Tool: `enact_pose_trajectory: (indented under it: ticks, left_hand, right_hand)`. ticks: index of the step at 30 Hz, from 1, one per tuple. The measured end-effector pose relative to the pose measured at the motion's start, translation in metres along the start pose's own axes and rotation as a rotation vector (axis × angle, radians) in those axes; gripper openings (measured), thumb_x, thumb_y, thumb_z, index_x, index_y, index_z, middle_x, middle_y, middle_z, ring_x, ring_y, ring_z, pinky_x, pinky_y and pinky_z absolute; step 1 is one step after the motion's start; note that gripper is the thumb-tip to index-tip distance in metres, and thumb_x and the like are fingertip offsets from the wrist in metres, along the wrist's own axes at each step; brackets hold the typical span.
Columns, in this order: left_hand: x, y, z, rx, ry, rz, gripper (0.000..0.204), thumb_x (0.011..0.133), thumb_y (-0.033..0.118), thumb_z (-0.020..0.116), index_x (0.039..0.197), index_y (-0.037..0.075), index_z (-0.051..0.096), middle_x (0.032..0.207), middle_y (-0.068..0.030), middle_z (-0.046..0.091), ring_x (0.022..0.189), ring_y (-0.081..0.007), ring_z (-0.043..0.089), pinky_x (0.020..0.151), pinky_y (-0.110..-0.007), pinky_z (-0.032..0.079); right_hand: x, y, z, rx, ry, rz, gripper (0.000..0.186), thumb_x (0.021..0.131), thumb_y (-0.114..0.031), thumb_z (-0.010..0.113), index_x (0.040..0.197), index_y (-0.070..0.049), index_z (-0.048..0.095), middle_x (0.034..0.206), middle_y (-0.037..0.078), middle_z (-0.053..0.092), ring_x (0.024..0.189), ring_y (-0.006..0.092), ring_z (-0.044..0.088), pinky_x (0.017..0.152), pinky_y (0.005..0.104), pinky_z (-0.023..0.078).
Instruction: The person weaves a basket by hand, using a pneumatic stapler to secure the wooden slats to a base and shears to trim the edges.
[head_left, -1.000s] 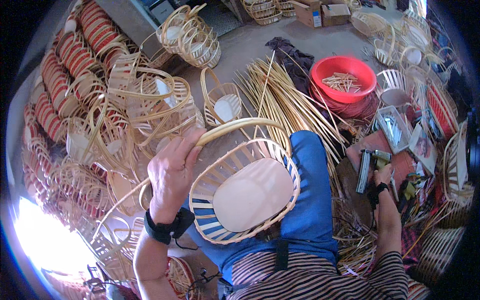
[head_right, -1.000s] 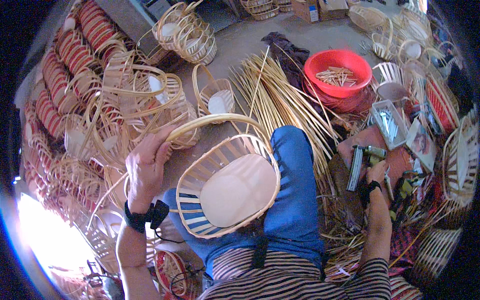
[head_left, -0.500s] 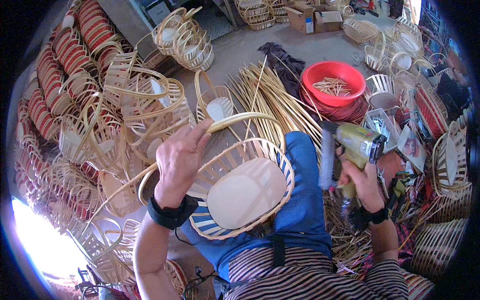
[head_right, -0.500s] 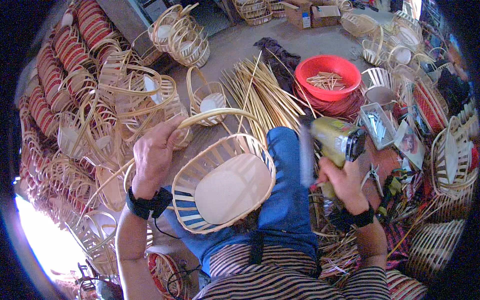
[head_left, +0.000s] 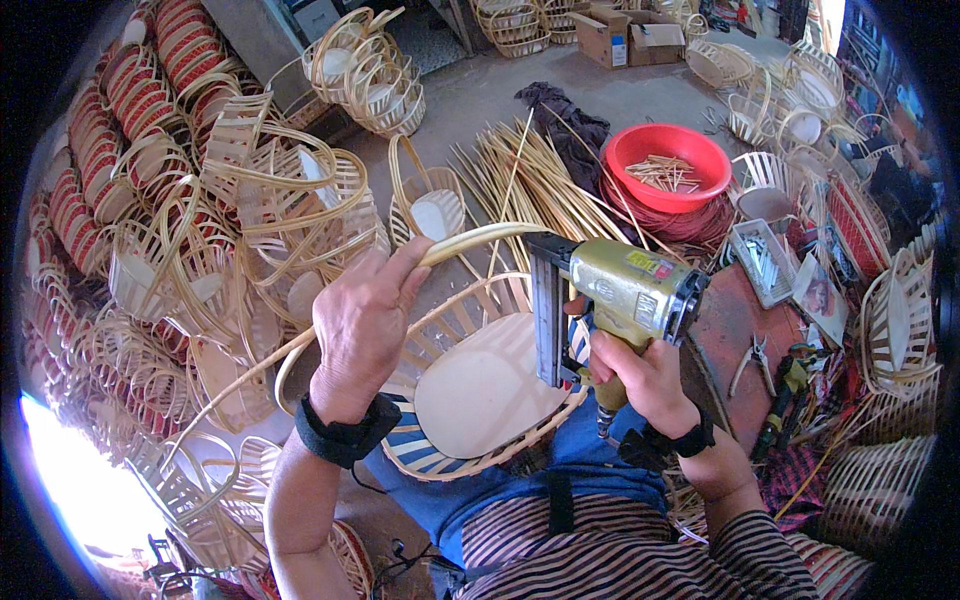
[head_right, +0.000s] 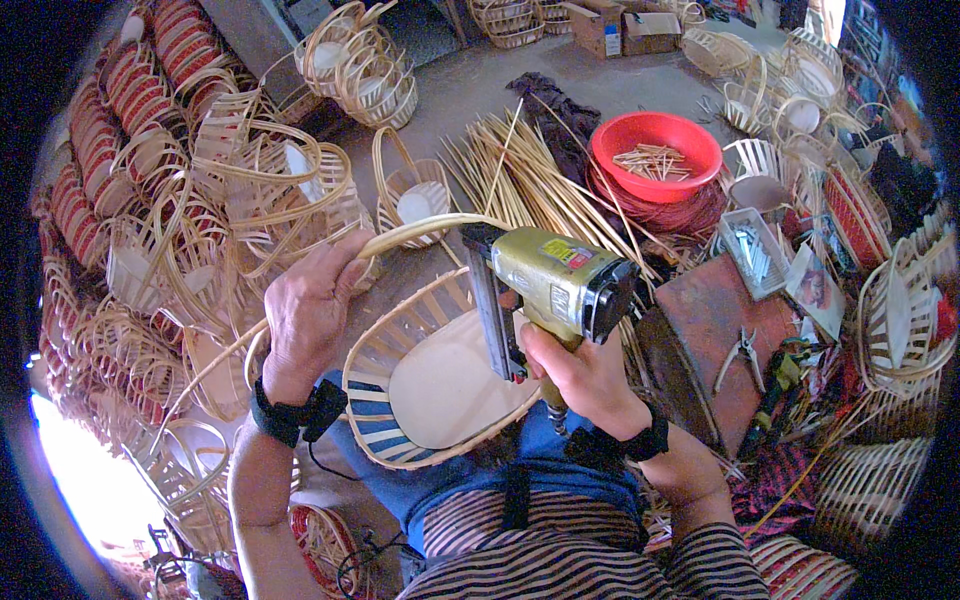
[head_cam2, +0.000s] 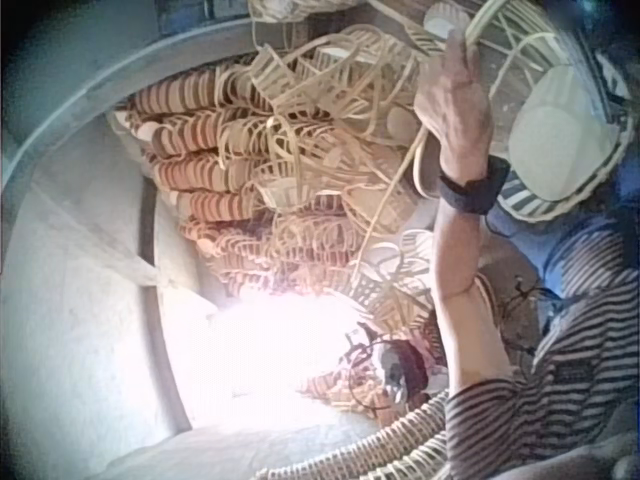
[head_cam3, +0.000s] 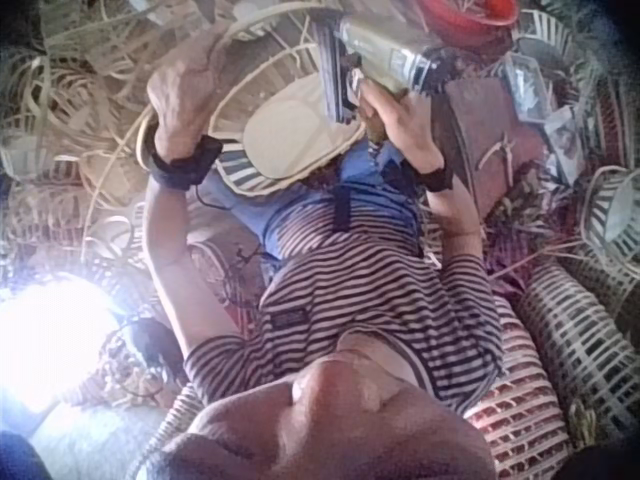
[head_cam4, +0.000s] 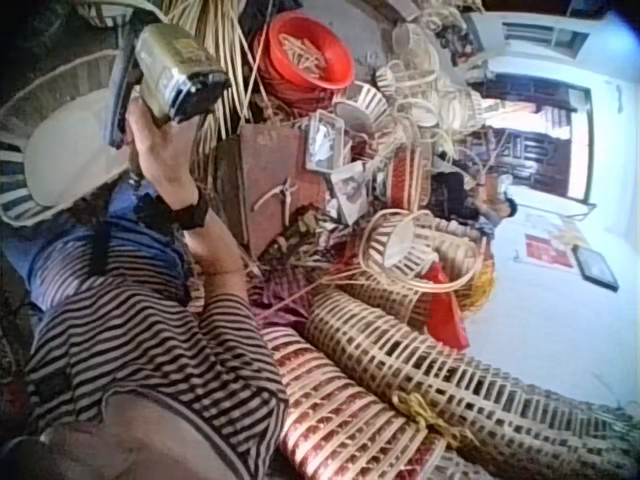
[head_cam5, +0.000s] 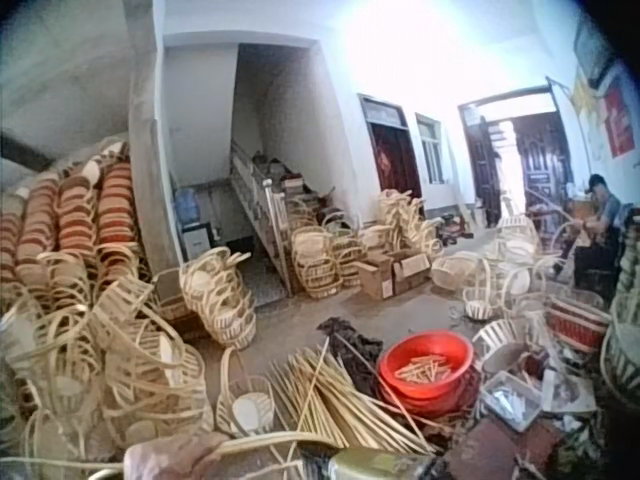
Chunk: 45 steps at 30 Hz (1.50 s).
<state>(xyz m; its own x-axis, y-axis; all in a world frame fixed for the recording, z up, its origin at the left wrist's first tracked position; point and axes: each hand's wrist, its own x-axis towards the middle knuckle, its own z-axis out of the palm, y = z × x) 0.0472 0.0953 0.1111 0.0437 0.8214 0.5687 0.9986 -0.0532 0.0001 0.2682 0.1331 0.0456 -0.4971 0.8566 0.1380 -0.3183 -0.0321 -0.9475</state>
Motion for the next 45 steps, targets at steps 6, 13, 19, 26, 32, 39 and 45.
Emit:
enact_pose_trajectory:
  ticks: [6, 13, 19, 26, 32, 39, 45]
  left_hand:
    - [0.001, 0.002, -0.003, -0.001, 0.001, 0.006, 0.018, 0.072, 0.02, 0.052, 0.089, 0.015, 0.054, 0.059, -0.0048, 0.044, 0.054, -0.02, 0.048, 0.046, -0.03, 0.037]
    - [0.002, 0.01, -0.01, 0.006, -0.109, -0.08, 0.018, 0.074, 0.019, 0.048, 0.09, 0.013, 0.055, 0.075, -0.009, 0.055, 0.068, -0.0254, 0.054, 0.055, -0.032, 0.042]
    - [0.001, 0.009, -0.002, -0.009, 0.016, 0.0, 0.017, 0.071, 0.019, 0.052, 0.087, 0.013, 0.054, 0.058, -0.0049, 0.046, 0.055, -0.0208, 0.049, 0.046, -0.031, 0.038]
    - [0.005, 0.01, 0.0, -0.001, -0.01, -0.026, 0.015, 0.071, 0.02, 0.052, 0.081, 0.01, 0.05, 0.063, -0.0071, 0.051, 0.06, -0.0234, 0.051, 0.05, -0.033, 0.039]
    - [0.006, 0.01, 0.001, 0.053, -0.04, -0.018, 0.018, 0.071, 0.023, 0.052, 0.078, 0.007, 0.048, 0.062, -0.0081, 0.051, 0.059, -0.0242, 0.051, 0.049, -0.034, 0.039]
    - [0.006, 0.01, 0.002, 0.037, 0.006, 0.011, 0.018, 0.071, 0.023, 0.053, 0.077, 0.007, 0.047, 0.06, -0.0079, 0.05, 0.056, -0.0248, 0.051, 0.047, -0.033, 0.039]
    - [0.006, 0.01, 0.003, 0.071, -0.015, 0.013, 0.019, 0.072, 0.024, 0.052, 0.077, 0.007, 0.048, 0.06, -0.0074, 0.051, 0.055, -0.0239, 0.051, 0.046, -0.032, 0.039]
  right_hand:
    - [-0.001, -0.003, 0.001, 0.005, -0.001, 0.03, 0.022, 0.075, -0.002, 0.043, 0.097, 0.0, 0.044, 0.055, -0.003, 0.041, 0.045, 0.0037, 0.037, 0.042, 0.0173, 0.032]
    - [-0.002, -0.002, 0.001, 0.052, 0.019, 0.023, 0.02, 0.076, -0.004, 0.042, 0.095, -0.001, 0.045, 0.055, -0.003, 0.04, 0.042, 0.0042, 0.036, 0.041, 0.0183, 0.032]
    - [-0.009, -0.003, 0.004, 0.0, 0.047, 0.034, 0.019, 0.074, -0.007, 0.046, 0.093, -0.001, 0.047, 0.062, 0.0, 0.046, 0.049, 0.0059, 0.041, 0.046, 0.0197, 0.035]
    - [-0.007, 0.011, 0.018, -0.624, -0.066, -0.56, 0.017, 0.064, -0.008, 0.057, 0.08, -0.004, 0.056, 0.079, 0.011, 0.056, 0.071, 0.0266, 0.053, 0.066, 0.0347, 0.04]
    - [-0.002, 0.011, 0.029, -0.573, -0.054, -0.531, 0.016, 0.063, -0.01, 0.057, 0.078, -0.005, 0.056, 0.077, 0.01, 0.056, 0.072, 0.0267, 0.052, 0.066, 0.0357, 0.04]
    - [-0.002, 0.013, 0.027, -0.595, -0.064, -0.557, 0.016, 0.063, -0.011, 0.057, 0.078, -0.005, 0.056, 0.077, 0.01, 0.056, 0.073, 0.0268, 0.052, 0.068, 0.0367, 0.039]
    - [0.0, 0.01, 0.029, -0.731, -0.039, -0.67, 0.017, 0.063, -0.01, 0.057, 0.079, -0.005, 0.056, 0.078, 0.01, 0.056, 0.074, 0.0271, 0.052, 0.069, 0.0363, 0.039]
